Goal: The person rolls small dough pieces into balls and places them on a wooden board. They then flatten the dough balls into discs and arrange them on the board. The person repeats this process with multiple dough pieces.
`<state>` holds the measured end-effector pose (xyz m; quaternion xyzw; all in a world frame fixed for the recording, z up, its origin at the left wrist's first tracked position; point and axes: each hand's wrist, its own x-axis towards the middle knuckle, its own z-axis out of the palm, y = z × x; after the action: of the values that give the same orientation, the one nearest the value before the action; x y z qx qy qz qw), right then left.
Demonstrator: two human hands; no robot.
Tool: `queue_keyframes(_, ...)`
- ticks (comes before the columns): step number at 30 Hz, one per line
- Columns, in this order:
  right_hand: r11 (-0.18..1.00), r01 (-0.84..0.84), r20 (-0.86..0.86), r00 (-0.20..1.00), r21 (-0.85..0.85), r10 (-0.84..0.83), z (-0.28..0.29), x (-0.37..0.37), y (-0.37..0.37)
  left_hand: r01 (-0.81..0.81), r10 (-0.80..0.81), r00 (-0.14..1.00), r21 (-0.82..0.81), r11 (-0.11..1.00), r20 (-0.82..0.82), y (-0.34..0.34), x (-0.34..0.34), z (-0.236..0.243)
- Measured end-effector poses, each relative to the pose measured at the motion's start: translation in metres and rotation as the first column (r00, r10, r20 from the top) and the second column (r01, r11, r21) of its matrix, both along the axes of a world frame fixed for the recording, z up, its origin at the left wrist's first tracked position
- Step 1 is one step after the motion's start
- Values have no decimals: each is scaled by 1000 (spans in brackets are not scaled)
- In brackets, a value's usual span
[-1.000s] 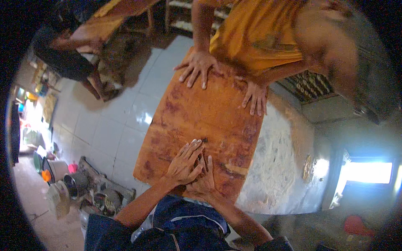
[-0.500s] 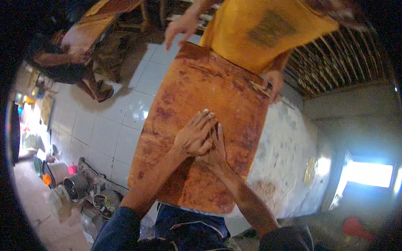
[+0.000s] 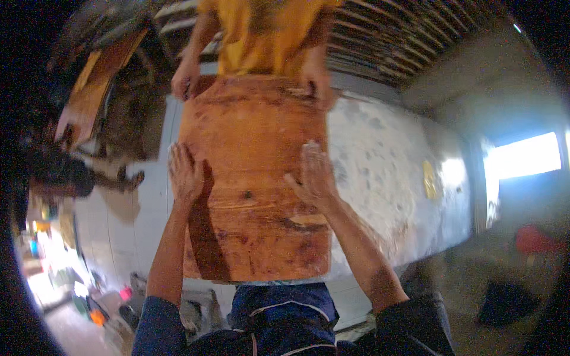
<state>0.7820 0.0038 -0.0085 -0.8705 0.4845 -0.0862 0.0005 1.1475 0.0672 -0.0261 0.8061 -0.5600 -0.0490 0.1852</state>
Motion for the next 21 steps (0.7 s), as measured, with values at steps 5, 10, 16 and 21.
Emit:
queue_keyframes(5,955,263,329,897,138,-294,46,-49,110,-155,-126,772,-376,914,-624,79,-54,54)
queue_keyframes(10,697,618,506,496,364,-705,-3,-240,242,-29,-99,833,-222,975,-544,236,-185,43)
queue_keyframes(16,795,605,278,757,42,-591,1,-369,189,310,-342,400,-225,924,-851,223,-409,90)
queue_keyframes(21,901,374,202,886,218,-417,-21,-387,105,644,-642,283,-355,678,-712,189,-538,169)
